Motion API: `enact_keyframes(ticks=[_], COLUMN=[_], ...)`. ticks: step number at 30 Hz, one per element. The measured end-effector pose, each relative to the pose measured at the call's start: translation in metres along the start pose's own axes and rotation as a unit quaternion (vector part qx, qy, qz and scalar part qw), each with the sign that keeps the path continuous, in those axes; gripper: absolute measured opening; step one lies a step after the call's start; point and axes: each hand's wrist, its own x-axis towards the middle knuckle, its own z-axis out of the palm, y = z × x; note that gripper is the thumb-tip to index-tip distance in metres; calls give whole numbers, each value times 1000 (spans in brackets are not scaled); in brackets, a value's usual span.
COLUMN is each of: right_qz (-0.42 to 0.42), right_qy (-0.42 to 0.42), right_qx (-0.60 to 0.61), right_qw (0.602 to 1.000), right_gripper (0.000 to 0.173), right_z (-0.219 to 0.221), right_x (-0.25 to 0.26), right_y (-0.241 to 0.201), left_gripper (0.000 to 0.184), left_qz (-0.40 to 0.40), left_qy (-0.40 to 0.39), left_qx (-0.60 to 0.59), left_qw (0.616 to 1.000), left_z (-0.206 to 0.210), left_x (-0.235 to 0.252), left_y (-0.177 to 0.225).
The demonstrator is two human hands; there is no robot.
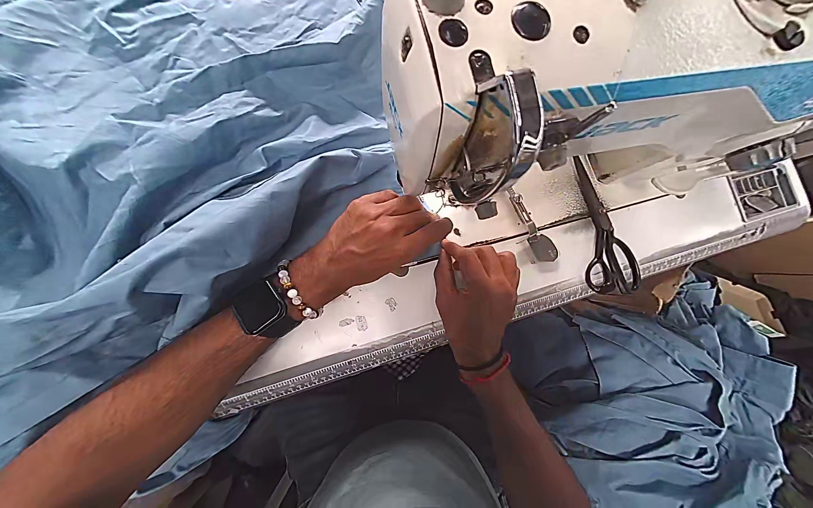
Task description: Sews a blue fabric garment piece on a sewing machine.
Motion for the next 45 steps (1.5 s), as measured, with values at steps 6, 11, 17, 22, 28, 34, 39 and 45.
enact_keyframes(ticks=[6,11,17,22,28,34,39,45], right_qz=[69,143,39,-37,-9,-89,-194,-270], right_qy=[2,-65,-23,-42,-41,-53,-63,-141], right_qx=[66,45,-22,-27,87,67,48,-50], right_qw=[995,987,999,998,995,992,978,951], right_gripper=[19,20,14,19,19,17,21,20], right_z=[-9,-10,3,-3,-18,-6,-15,-31], right_x=[0,20,15,-2,2,20,26,39], right_y=[1,-11,-16,-13,6,10,12,12], left_gripper=[31,30,33,34,30,27,40,36], left_qz=[20,1,-44,-13,-25,-205,-250,-162], left_qy=[-62,-40,-45,-62,-35,-17,-50,-34], left_qx=[17,40,25,2,22,-104,-7,-28], left_qw=[998,998,998,998,999,973,967,986], left_z=[-10,-10,-8,-11,-9,-2,-9,-9], left_x=[-13,-18,-20,-21,-21,-20,-26,-34], left_y=[-5,0,-2,-8,3,14,14,10])
